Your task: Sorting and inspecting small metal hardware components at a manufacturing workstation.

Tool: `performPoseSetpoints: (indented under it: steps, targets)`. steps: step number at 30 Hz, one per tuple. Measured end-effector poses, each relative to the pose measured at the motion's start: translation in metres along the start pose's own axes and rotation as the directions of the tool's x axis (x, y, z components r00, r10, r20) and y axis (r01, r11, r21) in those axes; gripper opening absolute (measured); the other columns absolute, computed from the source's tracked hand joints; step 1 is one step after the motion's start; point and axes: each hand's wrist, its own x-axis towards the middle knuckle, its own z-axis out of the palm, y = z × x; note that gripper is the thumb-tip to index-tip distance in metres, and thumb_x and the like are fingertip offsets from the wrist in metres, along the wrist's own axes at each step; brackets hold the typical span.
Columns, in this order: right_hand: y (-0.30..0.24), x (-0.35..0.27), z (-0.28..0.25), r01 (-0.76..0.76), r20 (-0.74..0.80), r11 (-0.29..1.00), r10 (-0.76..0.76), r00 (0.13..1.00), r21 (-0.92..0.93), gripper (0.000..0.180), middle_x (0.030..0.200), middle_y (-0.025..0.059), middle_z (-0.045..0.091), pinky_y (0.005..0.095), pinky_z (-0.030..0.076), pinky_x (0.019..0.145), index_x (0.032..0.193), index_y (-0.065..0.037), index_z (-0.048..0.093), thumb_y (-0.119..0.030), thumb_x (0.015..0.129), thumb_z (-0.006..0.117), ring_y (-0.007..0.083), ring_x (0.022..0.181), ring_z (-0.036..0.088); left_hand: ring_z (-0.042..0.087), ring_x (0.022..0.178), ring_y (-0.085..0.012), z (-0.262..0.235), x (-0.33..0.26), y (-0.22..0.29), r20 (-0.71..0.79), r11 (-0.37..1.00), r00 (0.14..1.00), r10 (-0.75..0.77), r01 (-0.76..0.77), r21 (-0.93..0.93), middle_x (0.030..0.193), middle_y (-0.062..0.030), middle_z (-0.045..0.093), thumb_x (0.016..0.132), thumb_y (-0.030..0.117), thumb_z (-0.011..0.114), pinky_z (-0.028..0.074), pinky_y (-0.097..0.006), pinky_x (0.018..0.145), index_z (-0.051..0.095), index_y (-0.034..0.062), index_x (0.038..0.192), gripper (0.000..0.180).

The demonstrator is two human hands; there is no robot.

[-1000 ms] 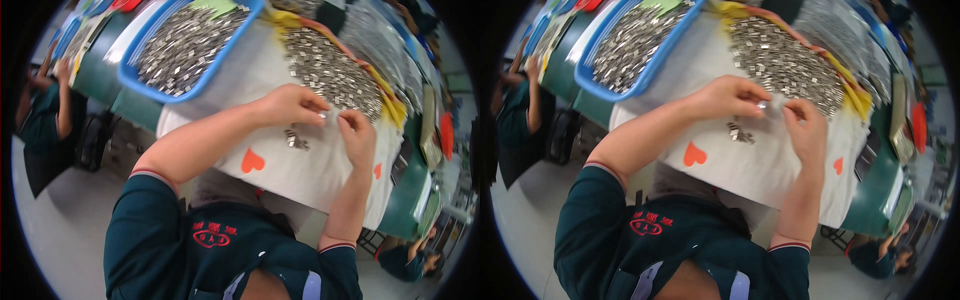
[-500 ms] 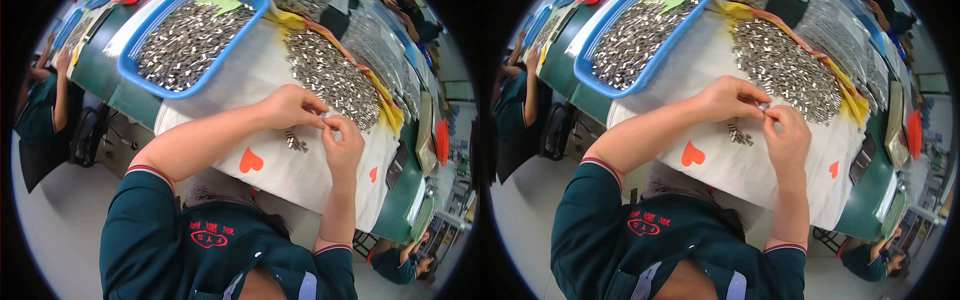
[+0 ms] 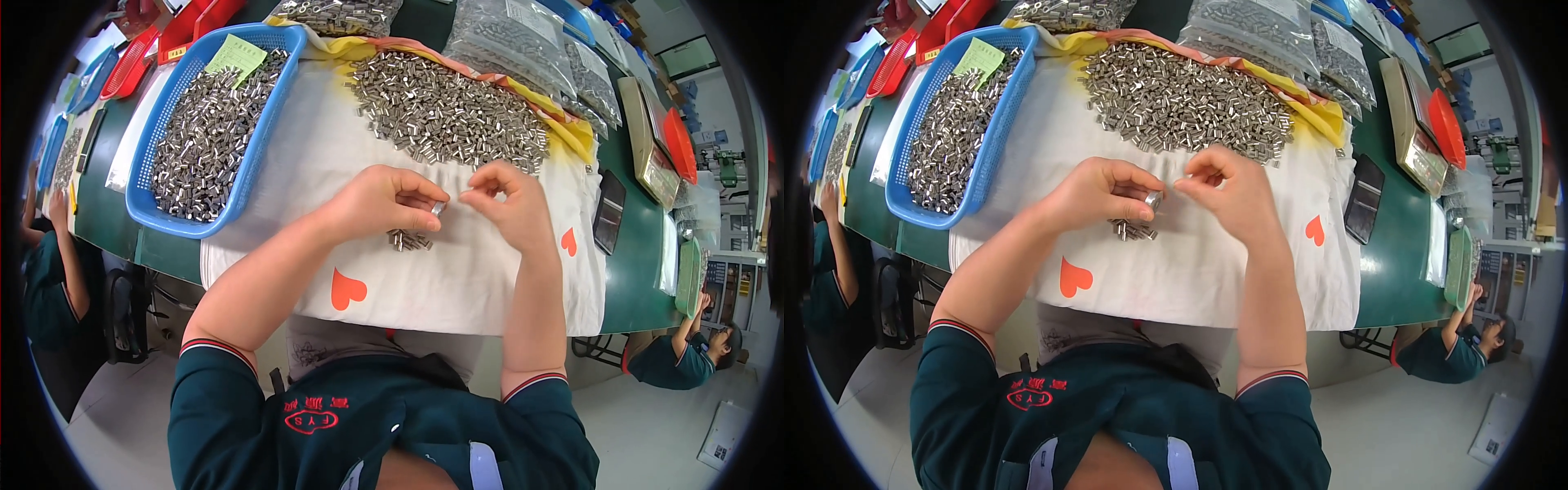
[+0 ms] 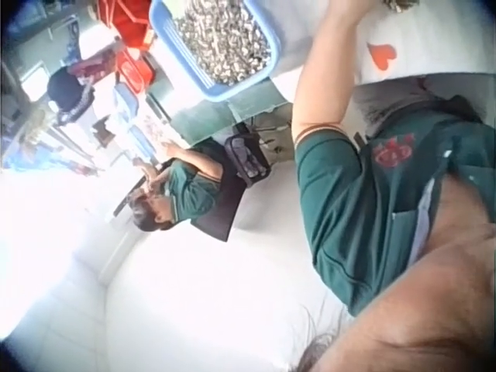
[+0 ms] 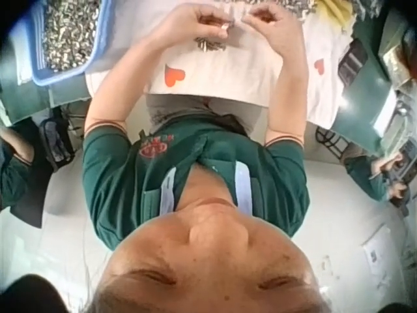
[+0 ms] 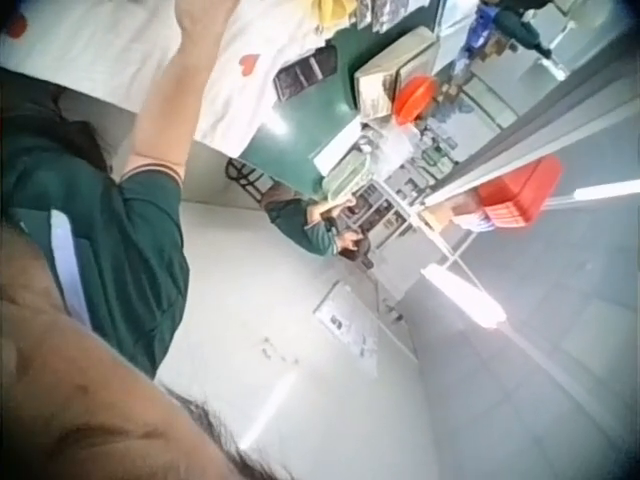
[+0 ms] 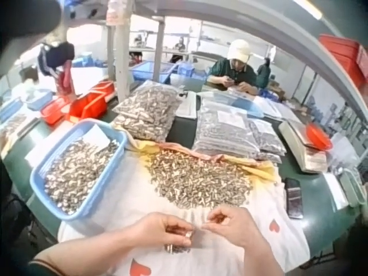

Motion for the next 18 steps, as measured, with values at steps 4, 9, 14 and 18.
performPoseSetpoints:
  steps: [4, 9, 14, 18]
  targets:
    - [0.021, 0.010, -0.007, -0.219, -0.263, 0.974, 0.198, 0.944, -0.051, 0.010, 0.069, 0.0034, 0.059, 0.0233, 0.043, 0.057, 0.079, -0.002, 0.061, -0.010, 0.073, 0.063, 0.0106, 0.060, 0.053, 0.054, 0.074, -0.0047, -0.001, 0.004, 0.001, 0.015, 1.000, 1.000, 0.005, -0.005, 0.002, 0.083, -0.0005, 0.062, 0.070, 0.008, 0.072, 0.045, -0.019, 0.067, 0.062, 0.0013, 0.100, 0.032]
    - [0.023, 0.015, 0.012, -0.199, -0.315, 0.906, 0.078, 0.946, -0.373, 0.009, 0.074, 0.0094, 0.061, 0.0338, 0.045, 0.062, 0.075, -0.003, 0.060, -0.011, 0.071, 0.061, 0.0237, 0.069, 0.058, 0.058, 0.081, -0.0082, 0.000, 0.003, 0.003, 0.011, 0.999, 1.000, -0.004, 0.005, -0.033, 0.091, -0.0036, 0.061, 0.073, -0.001, 0.066, 0.048, -0.022, 0.072, 0.058, -0.0017, 0.103, 0.030]
    - [0.018, 0.012, 0.011, -0.220, -0.271, 0.834, 0.088, 0.958, -0.507, 0.008, 0.071, 0.0087, 0.059, 0.0362, 0.044, 0.063, 0.074, -0.004, 0.059, -0.012, 0.072, 0.060, 0.0250, 0.070, 0.056, 0.057, 0.081, -0.0076, 0.000, 0.003, 0.002, 0.011, 0.999, 1.000, 0.007, -0.006, -0.054, 0.092, -0.0037, 0.061, 0.074, -0.001, 0.065, 0.048, -0.021, 0.072, 0.057, -0.0016, 0.103, 0.030]
    - [0.021, 0.007, 0.014, -0.135, -0.249, 0.814, -0.012, 0.969, -0.565, 0.008, 0.071, 0.0077, 0.059, 0.0319, 0.045, 0.062, 0.075, -0.004, 0.059, -0.011, 0.072, 0.060, 0.0207, 0.067, 0.057, 0.057, 0.080, -0.0069, 0.000, 0.003, -0.002, -0.040, 0.994, 0.999, -0.020, 0.015, -0.104, 0.092, -0.0034, 0.061, 0.075, -0.002, 0.063, 0.047, -0.021, 0.071, 0.057, -0.0012, 0.105, 0.030]
